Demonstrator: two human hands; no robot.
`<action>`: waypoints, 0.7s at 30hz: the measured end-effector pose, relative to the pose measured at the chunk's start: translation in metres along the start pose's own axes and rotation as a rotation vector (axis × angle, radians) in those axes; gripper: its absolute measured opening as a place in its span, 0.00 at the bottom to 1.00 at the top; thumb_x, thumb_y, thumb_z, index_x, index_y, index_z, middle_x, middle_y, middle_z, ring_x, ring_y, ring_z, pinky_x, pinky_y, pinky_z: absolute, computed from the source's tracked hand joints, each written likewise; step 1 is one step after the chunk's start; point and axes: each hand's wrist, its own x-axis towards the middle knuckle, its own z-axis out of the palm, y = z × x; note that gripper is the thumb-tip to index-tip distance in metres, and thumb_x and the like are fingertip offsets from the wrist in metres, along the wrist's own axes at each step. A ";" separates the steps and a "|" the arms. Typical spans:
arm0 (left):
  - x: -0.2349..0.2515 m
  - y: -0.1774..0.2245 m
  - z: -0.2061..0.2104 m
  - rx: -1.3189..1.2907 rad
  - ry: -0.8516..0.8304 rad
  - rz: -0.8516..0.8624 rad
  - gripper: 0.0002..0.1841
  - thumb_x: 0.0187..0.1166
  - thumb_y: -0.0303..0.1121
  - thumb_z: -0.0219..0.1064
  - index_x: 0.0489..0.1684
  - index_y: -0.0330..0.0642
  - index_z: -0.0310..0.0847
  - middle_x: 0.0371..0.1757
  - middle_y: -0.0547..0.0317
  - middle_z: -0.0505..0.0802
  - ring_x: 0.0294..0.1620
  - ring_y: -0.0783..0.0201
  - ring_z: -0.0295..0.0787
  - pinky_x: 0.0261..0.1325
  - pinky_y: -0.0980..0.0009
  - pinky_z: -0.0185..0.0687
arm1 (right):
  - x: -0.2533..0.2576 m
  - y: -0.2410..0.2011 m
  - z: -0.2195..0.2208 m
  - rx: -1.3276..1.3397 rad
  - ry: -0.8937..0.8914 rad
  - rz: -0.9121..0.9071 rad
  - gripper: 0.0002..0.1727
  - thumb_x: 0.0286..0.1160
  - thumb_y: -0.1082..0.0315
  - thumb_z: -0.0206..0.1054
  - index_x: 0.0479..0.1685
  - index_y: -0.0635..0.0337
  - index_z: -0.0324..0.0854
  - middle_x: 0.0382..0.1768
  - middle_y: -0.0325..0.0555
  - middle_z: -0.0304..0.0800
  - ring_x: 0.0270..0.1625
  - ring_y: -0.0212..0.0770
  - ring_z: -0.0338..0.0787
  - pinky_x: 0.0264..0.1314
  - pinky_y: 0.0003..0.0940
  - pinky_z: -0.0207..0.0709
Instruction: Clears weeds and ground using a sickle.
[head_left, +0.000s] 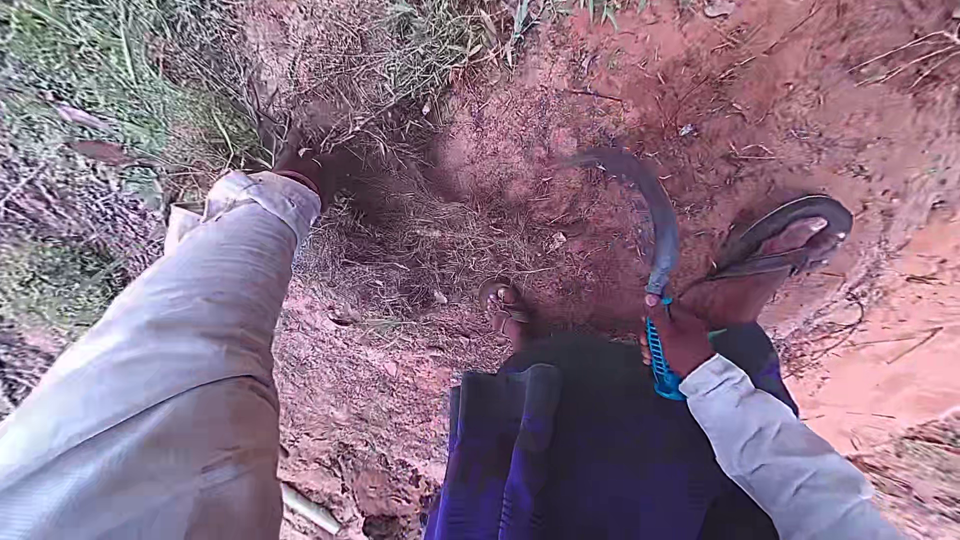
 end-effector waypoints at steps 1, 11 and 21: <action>-0.005 0.003 -0.005 0.109 -0.022 0.140 0.27 0.87 0.24 0.61 0.88 0.44 0.69 0.91 0.50 0.71 0.92 0.42 0.62 0.89 0.33 0.51 | -0.001 -0.001 0.001 0.025 0.023 0.001 0.21 0.97 0.56 0.43 0.45 0.66 0.71 0.14 0.33 0.71 0.11 0.27 0.76 0.17 0.23 0.78; -0.075 0.237 0.010 -0.231 0.454 0.493 0.32 0.78 0.43 0.71 0.84 0.46 0.74 0.91 0.42 0.69 0.95 0.33 0.49 0.82 0.15 0.23 | -0.015 -0.017 0.019 0.193 0.099 -0.086 0.20 0.97 0.58 0.41 0.42 0.63 0.71 0.11 0.30 0.70 0.09 0.27 0.76 0.14 0.23 0.78; -0.034 0.204 0.144 -0.044 0.095 0.678 0.40 0.75 0.14 0.66 0.89 0.60 0.70 0.98 0.58 0.56 0.97 0.29 0.36 0.74 0.10 0.41 | -0.016 0.023 0.018 0.225 0.064 -0.071 0.20 0.96 0.58 0.39 0.38 0.59 0.70 0.11 0.29 0.73 0.09 0.27 0.76 0.14 0.23 0.78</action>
